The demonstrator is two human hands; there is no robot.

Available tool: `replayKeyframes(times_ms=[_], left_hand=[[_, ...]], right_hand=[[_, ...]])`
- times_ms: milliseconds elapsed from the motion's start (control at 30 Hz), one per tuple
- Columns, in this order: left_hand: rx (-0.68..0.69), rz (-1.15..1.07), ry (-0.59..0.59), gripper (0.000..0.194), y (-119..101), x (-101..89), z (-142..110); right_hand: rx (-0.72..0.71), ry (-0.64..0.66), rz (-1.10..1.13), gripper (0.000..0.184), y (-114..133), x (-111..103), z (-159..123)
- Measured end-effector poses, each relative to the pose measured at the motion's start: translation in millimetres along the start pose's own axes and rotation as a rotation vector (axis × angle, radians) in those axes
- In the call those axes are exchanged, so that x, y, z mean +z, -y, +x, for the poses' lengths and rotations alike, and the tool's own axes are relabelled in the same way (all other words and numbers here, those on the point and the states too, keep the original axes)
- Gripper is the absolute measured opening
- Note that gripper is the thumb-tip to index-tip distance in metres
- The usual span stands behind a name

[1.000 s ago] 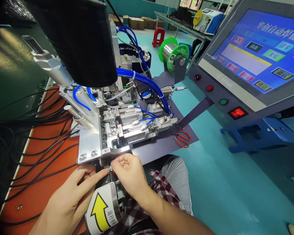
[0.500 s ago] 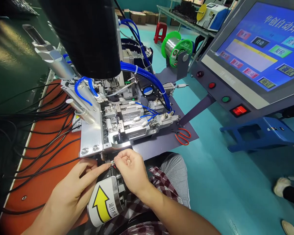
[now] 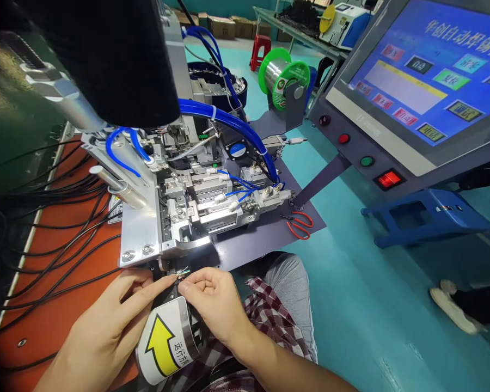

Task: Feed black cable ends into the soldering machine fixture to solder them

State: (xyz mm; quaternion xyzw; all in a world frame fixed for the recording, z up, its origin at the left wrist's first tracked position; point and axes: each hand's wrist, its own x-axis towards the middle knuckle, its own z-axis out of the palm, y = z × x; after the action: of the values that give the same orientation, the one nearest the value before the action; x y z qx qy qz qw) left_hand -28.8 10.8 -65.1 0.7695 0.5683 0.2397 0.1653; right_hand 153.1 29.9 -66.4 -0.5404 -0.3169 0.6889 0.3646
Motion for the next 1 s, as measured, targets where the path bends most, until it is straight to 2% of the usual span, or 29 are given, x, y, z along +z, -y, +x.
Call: replayKeyframes(times_ms=[67, 133, 233, 333, 400, 467, 533, 600, 733, 800, 900, 1000], left_hand=[[-0.012, 0.000, 0.007, 0.035, 0.2, 2.2, -2.4], [-0.029, -0.014, 0.015, 0.036, 0.8, 3.9, -4.2], [-0.034, -0.033, 0.005, 0.034, 2.3, 3.5, -3.4], [-0.028, -0.033, -0.019, 0.031, 3.1, 0.9, 0.4], [-0.031, -0.037, -0.028, 0.030, 2.6, 0.0, 2.2], [-0.034, -0.045, -0.027, 0.030, 1.4, 0.3, 2.3], [-0.038, -0.055, -0.013, 0.032, 0.0, 1.4, 1.0], [-0.045, -0.060, 0.005, 0.034, -1.0, 2.2, -0.7], [-0.022, -0.021, 0.029, 0.033, -1.1, 2.1, -2.9], [-0.001, 0.023, 0.041, 0.034, 0.1, 1.8, -3.6], [0.037, 0.117, 0.050, 0.035, 4.2, 1.2, -4.3], [0.142, 0.179, 0.049, 0.037, 11.6, -1.5, -3.1]], right_hand=[[-0.039, -0.054, -0.082, 0.018, -2.1, 2.1, -2.4], [-0.163, -0.112, -0.255, 0.013, 0.0, 1.8, -3.2], [-0.482, -0.130, -0.611, 0.016, 8.8, -3.9, -2.2], [-0.749, -0.076, -0.907, 0.020, 18.3, -10.4, -0.4], [-0.837, -0.050, -0.992, 0.021, 22.5, -12.0, 0.6], [-0.859, -0.041, -0.999, 0.021, 24.8, -11.4, 1.0], [-0.827, -0.032, -0.963, 0.021, 25.6, -9.9, 1.5], [-0.712, -0.023, -0.845, 0.018, 24.7, -8.6, 3.1], [-0.270, 0.032, -0.315, 0.009, 20.2, -7.6, 11.8], [-0.100, 0.060, -0.111, 0.011, 18.6, -7.6, 17.1], [0.028, 0.081, 0.009, 0.015, 17.0, -9.8, 21.8], [0.046, 0.142, 0.011, 0.022, 13.1, -15.6, 22.0]])
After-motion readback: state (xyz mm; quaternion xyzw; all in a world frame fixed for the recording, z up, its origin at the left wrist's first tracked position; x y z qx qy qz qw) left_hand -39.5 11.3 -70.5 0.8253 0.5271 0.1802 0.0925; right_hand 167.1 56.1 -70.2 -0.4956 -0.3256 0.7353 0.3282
